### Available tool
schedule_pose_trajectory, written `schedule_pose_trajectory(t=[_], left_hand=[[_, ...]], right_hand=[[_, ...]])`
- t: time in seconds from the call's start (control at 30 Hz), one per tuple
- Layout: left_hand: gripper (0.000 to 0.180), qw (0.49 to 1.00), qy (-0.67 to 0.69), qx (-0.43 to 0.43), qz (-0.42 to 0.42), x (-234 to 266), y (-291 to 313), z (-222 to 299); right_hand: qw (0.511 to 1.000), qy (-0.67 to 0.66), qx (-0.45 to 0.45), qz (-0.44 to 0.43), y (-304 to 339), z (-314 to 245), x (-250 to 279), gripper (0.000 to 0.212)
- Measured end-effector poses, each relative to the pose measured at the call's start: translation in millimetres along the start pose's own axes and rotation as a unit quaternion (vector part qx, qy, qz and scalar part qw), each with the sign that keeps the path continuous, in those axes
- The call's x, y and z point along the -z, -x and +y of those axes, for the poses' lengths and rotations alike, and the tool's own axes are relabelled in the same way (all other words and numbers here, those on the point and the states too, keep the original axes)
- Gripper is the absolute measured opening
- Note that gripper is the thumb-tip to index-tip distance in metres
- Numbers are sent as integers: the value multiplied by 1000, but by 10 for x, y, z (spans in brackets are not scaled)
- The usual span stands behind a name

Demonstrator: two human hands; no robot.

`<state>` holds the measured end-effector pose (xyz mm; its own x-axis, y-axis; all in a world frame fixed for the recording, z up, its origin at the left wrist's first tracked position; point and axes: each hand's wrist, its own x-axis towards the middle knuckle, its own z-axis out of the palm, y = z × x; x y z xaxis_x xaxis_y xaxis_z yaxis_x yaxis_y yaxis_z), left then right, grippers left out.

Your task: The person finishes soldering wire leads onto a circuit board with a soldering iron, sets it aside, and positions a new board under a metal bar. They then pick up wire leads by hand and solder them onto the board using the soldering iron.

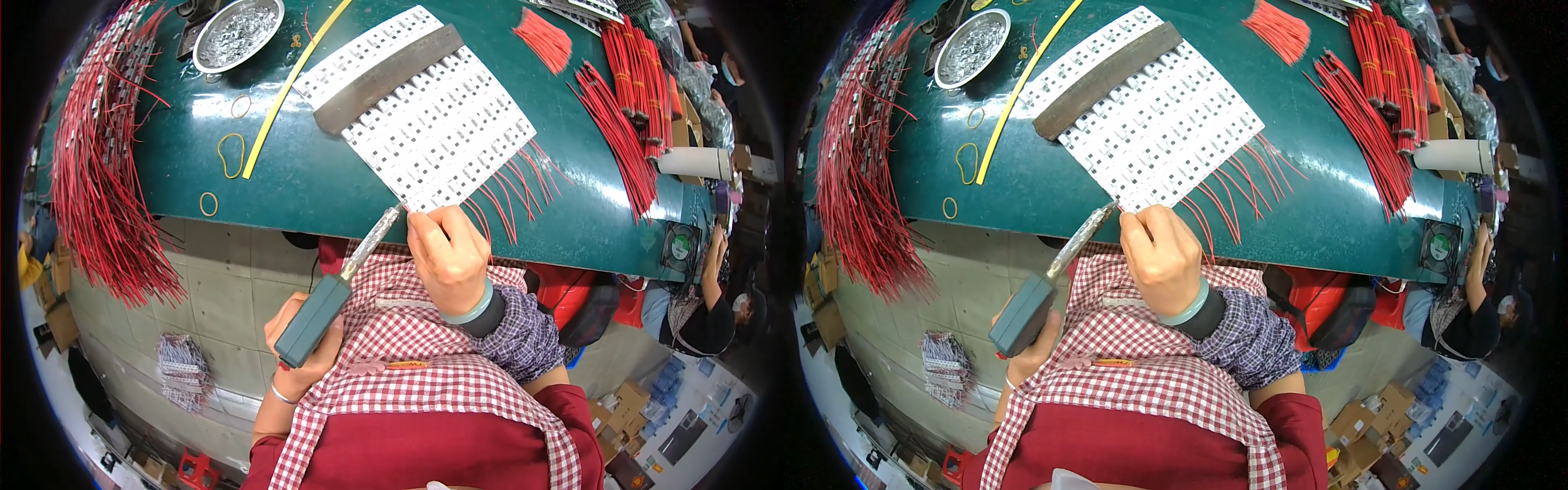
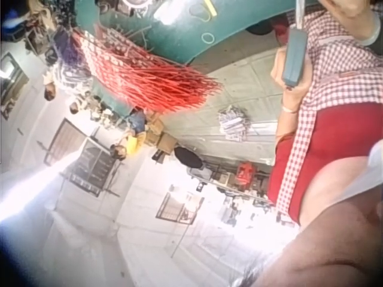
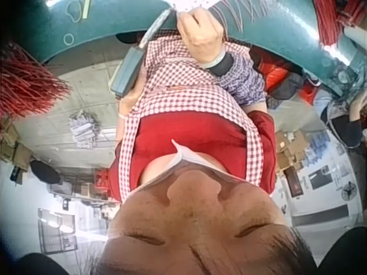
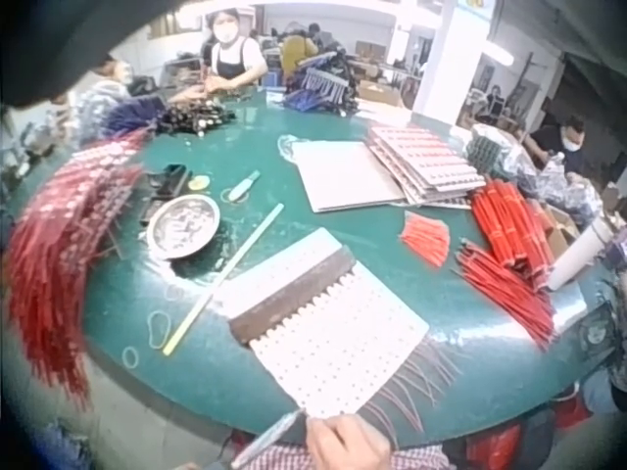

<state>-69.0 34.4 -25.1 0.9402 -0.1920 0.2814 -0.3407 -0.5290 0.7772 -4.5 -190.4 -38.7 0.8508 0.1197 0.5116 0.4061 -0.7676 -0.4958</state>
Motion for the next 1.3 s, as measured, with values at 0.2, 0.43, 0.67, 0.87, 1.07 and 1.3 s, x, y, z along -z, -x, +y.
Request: schedule_pose_trajectory(t=[0.2, 0.43, 0.67, 0.87, 1.07, 1.3], left_hand=[[23, 999, -37, -8, -11, 24, 156, -96], [23, 987, 85, 128, 33, -57, 235, -77], [23, 988, 91, 121, 37, -92, 182, -65], [22, 996, 47, 72, 2, -52, 41, -21], [21, 1000, 3, 19, -17, -61, -15, -35], [20, 997, 36, 72, -20, -32, -54, 21]], right_hand=[[1000, 2, 2, 3, -7, -5, 3, 22], [1000, -12, -8, 21, -59, -51, 164, 23], [999, -11, -29, -25, -116, 133, 213, 21], [999, -16, -33, -36, -83, 172, 141, 18], [998, -19, -45, -42, -78, 170, 135, 18], [998, -17, -43, -45, -71, 182, 127, 18]])
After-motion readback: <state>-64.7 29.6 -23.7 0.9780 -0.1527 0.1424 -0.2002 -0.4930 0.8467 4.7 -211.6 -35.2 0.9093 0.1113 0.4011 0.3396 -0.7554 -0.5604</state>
